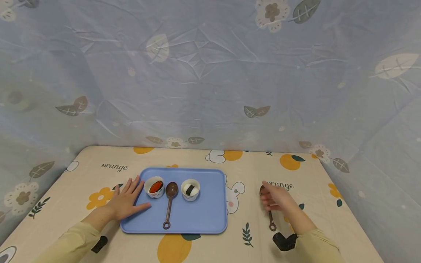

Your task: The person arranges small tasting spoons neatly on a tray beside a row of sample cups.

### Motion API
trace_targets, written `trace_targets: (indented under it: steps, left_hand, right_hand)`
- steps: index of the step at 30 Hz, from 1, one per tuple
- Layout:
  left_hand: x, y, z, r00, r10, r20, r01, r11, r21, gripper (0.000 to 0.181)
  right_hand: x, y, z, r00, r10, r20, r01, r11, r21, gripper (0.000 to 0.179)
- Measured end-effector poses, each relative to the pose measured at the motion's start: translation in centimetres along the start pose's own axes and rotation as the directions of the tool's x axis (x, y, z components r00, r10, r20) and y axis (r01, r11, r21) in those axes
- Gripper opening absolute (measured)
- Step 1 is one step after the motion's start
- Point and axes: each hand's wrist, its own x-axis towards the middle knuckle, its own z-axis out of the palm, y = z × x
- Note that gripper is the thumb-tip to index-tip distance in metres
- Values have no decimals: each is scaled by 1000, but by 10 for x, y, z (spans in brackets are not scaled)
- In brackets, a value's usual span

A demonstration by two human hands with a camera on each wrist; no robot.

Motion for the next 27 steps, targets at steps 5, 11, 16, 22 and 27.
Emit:
trace_targets:
  steps: [5, 11, 16, 22, 27]
  left_hand:
    - [-1, 2, -3, 1000, -10, 14, 10, 1000, 8, 98]
    - [1, -3, 3, 1000, -8, -4, 8, 1000, 23, 99]
    - [3, -5, 6, 999, 2, -32, -1, 1000, 25, 99]
    - [1, -1, 2, 1000, 6, -30, -5, 999, 36, 98]
    - [-1, 6, -5, 1000, 11, -25, -11, 1000, 18, 96]
  right_hand:
    - [-2, 7, -9, 1000, 22, -5, -22, 1000, 17, 69]
    - [0, 17, -16, 999, 43, -30, -42, 999, 28, 71]
    - [3, 27, -19, 997, 68, -35, -67, 996, 52, 65]
    - [7, 37, -20, 994, 98, -38, -95, 993, 71, 61]
    - [8, 42, -18, 993, 107, -39, -104, 992, 73, 62]
